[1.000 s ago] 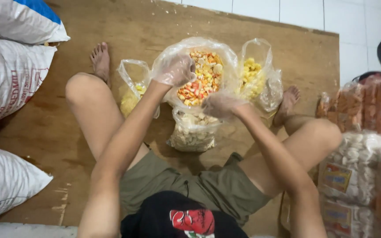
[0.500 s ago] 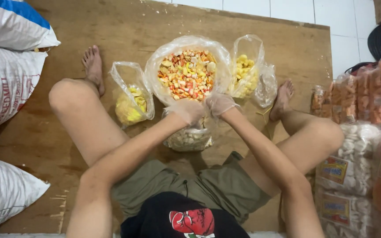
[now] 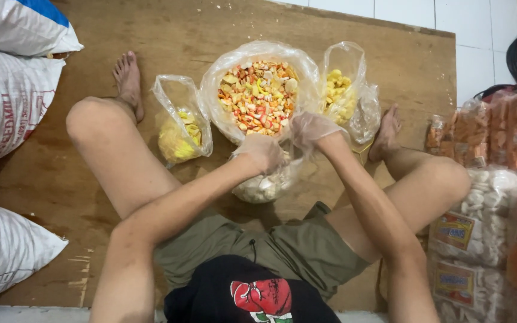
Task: Mixing and sorting snacks by hand into plastic bags for packaging
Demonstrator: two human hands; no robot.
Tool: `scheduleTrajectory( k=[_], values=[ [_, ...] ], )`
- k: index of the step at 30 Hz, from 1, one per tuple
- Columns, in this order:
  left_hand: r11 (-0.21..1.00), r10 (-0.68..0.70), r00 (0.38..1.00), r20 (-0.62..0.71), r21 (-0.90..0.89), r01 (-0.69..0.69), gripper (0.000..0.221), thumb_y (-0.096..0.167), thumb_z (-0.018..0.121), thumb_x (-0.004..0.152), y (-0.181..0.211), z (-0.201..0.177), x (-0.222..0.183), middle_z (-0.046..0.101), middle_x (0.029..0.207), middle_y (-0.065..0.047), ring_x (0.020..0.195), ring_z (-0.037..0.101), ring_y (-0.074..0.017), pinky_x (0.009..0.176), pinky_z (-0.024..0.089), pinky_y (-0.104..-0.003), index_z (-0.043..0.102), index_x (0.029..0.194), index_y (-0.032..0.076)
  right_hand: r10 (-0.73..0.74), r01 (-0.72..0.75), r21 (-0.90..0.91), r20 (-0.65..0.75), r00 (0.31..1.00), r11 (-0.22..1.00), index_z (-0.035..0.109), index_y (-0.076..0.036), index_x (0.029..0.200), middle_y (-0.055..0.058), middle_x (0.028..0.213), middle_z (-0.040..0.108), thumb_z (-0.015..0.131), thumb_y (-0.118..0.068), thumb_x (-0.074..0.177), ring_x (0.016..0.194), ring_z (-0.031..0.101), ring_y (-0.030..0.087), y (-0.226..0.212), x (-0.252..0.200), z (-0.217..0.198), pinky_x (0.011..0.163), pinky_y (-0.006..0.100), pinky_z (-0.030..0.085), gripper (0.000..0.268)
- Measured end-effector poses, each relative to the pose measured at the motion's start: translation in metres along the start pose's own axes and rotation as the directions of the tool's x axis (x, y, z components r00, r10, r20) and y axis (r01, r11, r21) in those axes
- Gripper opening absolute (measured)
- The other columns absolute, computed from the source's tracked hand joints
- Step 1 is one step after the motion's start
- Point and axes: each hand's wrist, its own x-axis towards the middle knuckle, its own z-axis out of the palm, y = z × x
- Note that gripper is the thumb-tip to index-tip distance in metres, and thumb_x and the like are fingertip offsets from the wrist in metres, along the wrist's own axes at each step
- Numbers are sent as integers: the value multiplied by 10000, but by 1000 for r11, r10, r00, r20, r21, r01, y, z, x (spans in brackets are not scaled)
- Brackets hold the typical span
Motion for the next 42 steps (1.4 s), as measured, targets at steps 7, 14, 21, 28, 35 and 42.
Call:
scheduleTrajectory(
  k=[7,14,21,28,35,42],
  values=[
    [975,-163,985,57,160,152,322,458,507,898,-17,-8,9,733,739,50,829,765,-241,620,561,-453,747,734,319,158,-159,63,9,987,985,773,-109,976,159,999,770,663,-406,761,1041,739,349,67,63,44,898,446,605,383],
    [947,-312,950,-29,65,313,389,466,510,922,-90,-19,41,802,908,-30,968,774,-246,791,624,-445,813,986,231,47,-12,105,-339,940,994,773,-61,913,202,885,757,628,-323,840,944,746,385,86,100,36,817,490,608,308],
    [944,-326,936,-136,-100,314,407,342,498,867,-93,-52,68,776,901,-166,980,762,-347,816,607,-504,798,932,75,-183,157,-100,-669,720,983,718,-39,900,204,815,705,662,-289,811,822,712,378,35,134,46,810,478,580,272],
    [797,-473,869,-146,-491,351,327,242,576,887,-138,-5,114,758,1069,-154,1129,706,-336,968,564,-510,732,1138,102,77,49,221,-528,846,974,714,-125,955,191,900,726,608,-370,861,956,719,381,7,125,28,849,497,576,283],
    [773,-480,876,-44,-493,399,463,225,520,857,-121,2,104,741,1164,-56,1203,679,-267,1069,513,-464,672,1294,232,429,-214,547,-300,852,809,720,-357,991,-53,939,766,604,-504,899,979,741,170,11,143,35,802,362,598,209],
    [710,-467,879,-90,-630,313,420,316,555,959,-98,-46,77,715,1190,-174,1242,639,-365,1103,480,-510,606,1335,135,565,-197,724,-308,765,662,703,-250,948,1,813,764,818,-353,779,889,766,213,8,154,28,732,362,596,229]
  ],
)
